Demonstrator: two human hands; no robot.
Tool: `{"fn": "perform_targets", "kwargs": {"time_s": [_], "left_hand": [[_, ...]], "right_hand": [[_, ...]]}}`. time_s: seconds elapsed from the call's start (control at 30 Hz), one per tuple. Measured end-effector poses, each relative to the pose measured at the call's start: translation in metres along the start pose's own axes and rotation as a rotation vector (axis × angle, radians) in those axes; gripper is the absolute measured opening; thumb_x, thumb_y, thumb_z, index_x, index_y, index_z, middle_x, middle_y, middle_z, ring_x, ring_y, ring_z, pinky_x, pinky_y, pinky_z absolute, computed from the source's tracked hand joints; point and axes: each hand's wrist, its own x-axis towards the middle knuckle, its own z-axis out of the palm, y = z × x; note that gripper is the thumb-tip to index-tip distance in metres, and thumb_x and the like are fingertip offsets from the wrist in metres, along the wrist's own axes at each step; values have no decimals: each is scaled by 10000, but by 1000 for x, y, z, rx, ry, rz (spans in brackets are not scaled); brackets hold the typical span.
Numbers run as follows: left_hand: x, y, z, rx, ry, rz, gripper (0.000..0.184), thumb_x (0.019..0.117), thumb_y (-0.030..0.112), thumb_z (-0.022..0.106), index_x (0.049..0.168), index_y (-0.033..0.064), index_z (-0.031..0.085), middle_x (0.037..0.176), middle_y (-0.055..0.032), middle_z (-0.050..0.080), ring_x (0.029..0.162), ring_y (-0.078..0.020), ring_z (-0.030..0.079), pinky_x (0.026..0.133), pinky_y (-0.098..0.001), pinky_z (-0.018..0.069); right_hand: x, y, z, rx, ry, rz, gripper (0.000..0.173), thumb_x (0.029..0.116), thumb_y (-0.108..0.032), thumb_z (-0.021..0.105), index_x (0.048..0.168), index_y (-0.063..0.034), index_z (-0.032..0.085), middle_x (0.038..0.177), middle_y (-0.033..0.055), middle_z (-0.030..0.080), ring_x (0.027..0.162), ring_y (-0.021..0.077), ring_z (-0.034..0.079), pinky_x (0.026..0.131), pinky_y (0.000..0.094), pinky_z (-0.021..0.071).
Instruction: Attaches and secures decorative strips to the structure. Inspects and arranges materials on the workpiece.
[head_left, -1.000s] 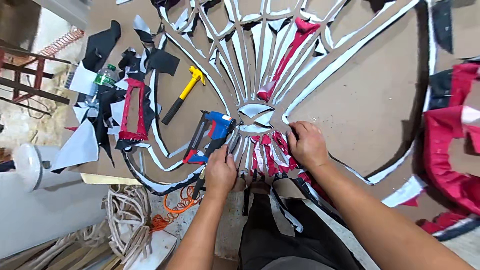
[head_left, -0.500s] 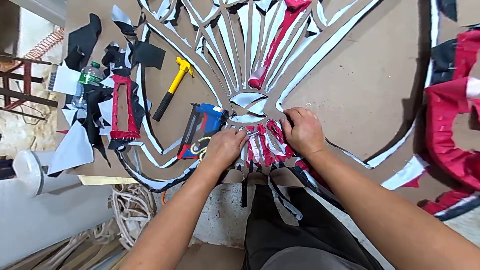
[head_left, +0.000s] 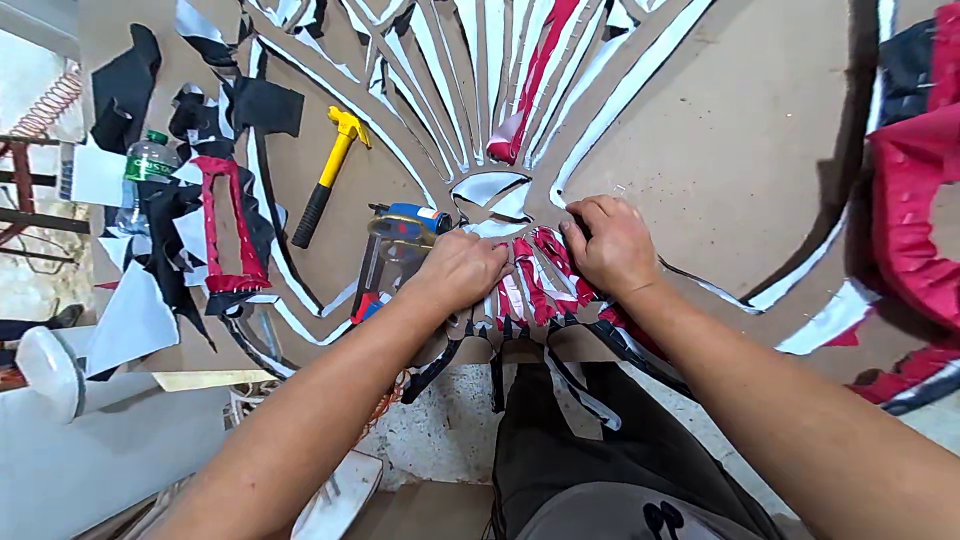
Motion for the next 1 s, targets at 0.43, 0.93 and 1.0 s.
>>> {"fn": "perform_targets", "kwargs": {"time_s": [0.43,0.93,1.0], "left_hand": [[6,1,-3,-260,-244,-303,549,1081,528,382,873,109,669,770,-105,674,810,-320,699,703,-560,537],[-30,35,-50,-630,-12,-827,434,1099,394,429,1371,96,586,1003,-197,715,926,-387,708,825,-646,552],[-30,52,-36,-660,-109,-835,310,1093,267,446,1332,103,556,959,-161,704,877,-352,707,792,-600,571]], "right_hand": [[1,3,2,-27,6,-14,444,1060,-436,421,1225,-134,702,1232,89,693,1147,291,647,987,475,503],[1,-2,2,-64,-36,6,485,1055,-468,412,1251,-121,688,1243,132,676,1173,338,629,995,517,490],[2,0,1,-61,-31,10,480,1055,-464,411,1248,-126,691,1237,129,678,1163,337,631,989,511,493]]}}
